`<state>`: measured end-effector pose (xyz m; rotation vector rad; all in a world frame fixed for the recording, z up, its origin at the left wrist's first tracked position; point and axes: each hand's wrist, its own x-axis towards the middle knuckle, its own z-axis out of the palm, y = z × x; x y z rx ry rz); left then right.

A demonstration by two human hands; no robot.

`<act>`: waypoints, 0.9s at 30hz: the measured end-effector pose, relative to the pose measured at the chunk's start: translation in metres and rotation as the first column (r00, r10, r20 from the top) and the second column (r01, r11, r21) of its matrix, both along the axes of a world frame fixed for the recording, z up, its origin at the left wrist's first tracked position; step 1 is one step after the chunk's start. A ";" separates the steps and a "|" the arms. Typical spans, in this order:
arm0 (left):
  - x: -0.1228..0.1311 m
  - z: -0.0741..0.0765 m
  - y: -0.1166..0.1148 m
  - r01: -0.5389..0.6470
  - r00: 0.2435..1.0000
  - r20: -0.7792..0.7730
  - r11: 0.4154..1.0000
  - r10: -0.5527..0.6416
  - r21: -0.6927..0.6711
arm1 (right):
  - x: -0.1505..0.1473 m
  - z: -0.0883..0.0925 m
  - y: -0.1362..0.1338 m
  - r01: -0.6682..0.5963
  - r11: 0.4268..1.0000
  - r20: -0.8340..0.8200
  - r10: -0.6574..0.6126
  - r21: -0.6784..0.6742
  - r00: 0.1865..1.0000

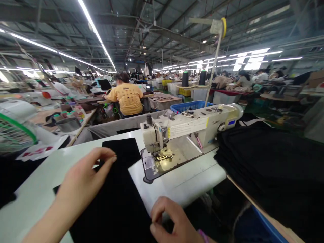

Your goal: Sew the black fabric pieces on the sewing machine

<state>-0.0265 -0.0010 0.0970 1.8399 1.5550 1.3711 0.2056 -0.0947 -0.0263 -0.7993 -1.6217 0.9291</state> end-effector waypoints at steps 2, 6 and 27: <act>0.023 -0.021 0.025 0.166 0.961 -0.209 0.981 -0.183 -0.096 | -0.001 -0.020 -0.005 0.010 0.989 0.014 -0.012 0.151 1.000; 0.064 -0.085 0.059 0.256 0.928 -0.223 0.946 -0.298 -0.200 | 0.015 -0.044 -0.004 0.116 0.947 0.121 -0.158 0.298 0.980; 0.084 -0.127 0.106 0.088 0.967 -0.201 0.943 -0.159 -0.321 | 0.049 -0.048 0.028 0.066 0.819 0.400 -0.347 0.570 0.848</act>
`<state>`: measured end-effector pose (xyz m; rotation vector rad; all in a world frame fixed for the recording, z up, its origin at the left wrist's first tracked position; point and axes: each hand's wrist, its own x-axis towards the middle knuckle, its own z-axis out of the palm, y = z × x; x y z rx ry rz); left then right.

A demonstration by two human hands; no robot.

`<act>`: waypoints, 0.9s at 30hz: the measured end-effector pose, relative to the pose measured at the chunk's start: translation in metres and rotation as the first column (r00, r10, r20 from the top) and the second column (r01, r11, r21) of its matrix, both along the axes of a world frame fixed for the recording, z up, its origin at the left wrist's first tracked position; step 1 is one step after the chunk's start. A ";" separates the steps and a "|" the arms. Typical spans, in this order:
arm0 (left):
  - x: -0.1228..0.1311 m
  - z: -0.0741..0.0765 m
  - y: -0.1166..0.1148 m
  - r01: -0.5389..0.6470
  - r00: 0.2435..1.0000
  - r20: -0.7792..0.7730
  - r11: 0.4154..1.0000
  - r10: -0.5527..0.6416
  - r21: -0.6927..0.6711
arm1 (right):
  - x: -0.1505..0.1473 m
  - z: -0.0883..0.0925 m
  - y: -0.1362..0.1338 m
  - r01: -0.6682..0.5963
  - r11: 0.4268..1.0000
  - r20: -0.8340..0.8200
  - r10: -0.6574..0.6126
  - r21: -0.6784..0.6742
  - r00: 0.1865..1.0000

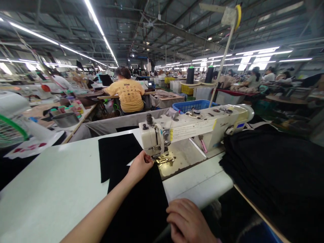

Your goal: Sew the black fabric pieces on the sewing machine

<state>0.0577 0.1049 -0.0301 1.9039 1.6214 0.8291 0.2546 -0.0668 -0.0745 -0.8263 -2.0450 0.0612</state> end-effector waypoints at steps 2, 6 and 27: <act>0.001 0.001 -0.001 -0.014 1.000 -0.017 1.000 0.014 -0.005 | 0.000 -0.002 0.001 -0.008 1.000 0.004 0.008 0.005 1.000; 0.002 0.005 -0.003 -0.031 0.999 -0.038 0.999 0.031 -0.006 | 0.000 -0.004 0.003 -0.003 1.000 0.027 0.003 0.001 1.000; 0.002 0.012 -0.092 0.248 0.923 -0.356 0.933 -0.145 0.262 | -0.003 0.012 0.003 0.026 0.994 0.048 -0.021 -0.110 0.999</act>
